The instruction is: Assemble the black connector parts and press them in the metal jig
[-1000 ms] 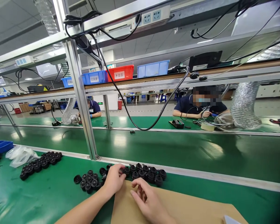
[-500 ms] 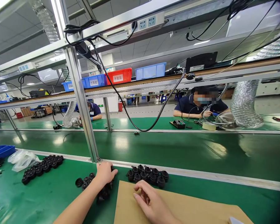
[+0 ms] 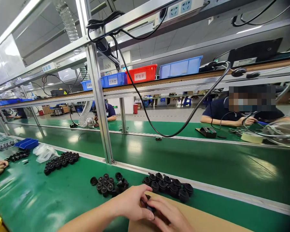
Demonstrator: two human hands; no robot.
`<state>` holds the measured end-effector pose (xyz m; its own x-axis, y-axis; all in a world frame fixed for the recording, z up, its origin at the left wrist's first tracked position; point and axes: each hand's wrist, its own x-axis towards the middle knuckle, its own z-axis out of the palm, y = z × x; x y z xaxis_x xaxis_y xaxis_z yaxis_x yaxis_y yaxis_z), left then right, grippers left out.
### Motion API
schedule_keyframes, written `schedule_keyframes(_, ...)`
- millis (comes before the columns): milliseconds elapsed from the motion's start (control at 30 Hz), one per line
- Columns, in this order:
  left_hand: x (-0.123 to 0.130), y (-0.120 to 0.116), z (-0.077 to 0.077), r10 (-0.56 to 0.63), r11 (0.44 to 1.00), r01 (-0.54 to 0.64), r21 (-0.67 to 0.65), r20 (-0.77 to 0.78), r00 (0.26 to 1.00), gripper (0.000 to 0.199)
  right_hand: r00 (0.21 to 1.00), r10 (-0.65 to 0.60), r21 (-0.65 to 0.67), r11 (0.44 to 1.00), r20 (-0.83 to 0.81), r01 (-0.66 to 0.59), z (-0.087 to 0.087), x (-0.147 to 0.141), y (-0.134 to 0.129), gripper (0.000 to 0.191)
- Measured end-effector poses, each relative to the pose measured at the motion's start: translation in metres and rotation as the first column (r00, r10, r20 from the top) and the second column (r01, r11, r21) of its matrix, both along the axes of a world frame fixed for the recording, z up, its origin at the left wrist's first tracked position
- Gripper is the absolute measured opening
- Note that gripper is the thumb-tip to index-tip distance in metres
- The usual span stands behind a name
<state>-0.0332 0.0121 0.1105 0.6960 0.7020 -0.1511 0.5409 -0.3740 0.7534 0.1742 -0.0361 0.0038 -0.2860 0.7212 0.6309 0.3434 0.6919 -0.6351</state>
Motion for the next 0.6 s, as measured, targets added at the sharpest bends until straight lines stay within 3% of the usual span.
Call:
schedule_keyframes(100, -0.004, 0.006, 0.000, -0.032, 0.999, 0.034, 0.027, -0.042, 0.999, 0.080, 1.000, 0.021, -0.032, 0.999, 0.022, -0.020, 0.004, -0.001, -0.003, 0.039)
schedule_keyframes(167, -0.016, 0.018, 0.010, 0.001, 0.985, 0.020, 0.170, -0.120, 0.993, 0.052, 0.999, -0.006, -0.061, 0.998, 0.034, 0.008, 0.008, -0.002, -0.005, 0.035)
schedule_keyframes(233, -0.034, 0.035, 0.026, 0.118, 0.944, -0.044, 0.326, -0.209, 0.971, 0.030, 0.998, -0.047, -0.090, 0.995, 0.029, 0.050, 0.012, -0.002, -0.007, 0.031)
schedule_keyframes(367, -0.071, 0.065, 0.051, 0.372, 0.879, -0.156, 0.451, -0.443, 0.816, 0.023, 1.000, -0.016, -0.211, 0.977, -0.018, 0.012, 0.020, -0.005, -0.010, 0.026)
schedule_keyframes(467, -0.083, 0.074, 0.057, 0.394, 0.894, -0.135, 0.428, -0.604, 0.692, 0.019, 0.991, -0.013, -0.338, 0.941, -0.134, -0.033, 0.020, -0.008, -0.009, 0.028)
schedule_keyframes(600, -0.080, 0.075, 0.054, 0.379, 0.904, -0.080, 0.420, -0.699, 0.606, 0.022, 0.947, -0.075, -0.477, 0.875, -0.312, -0.087, 0.011, -0.009, -0.008, 0.047)
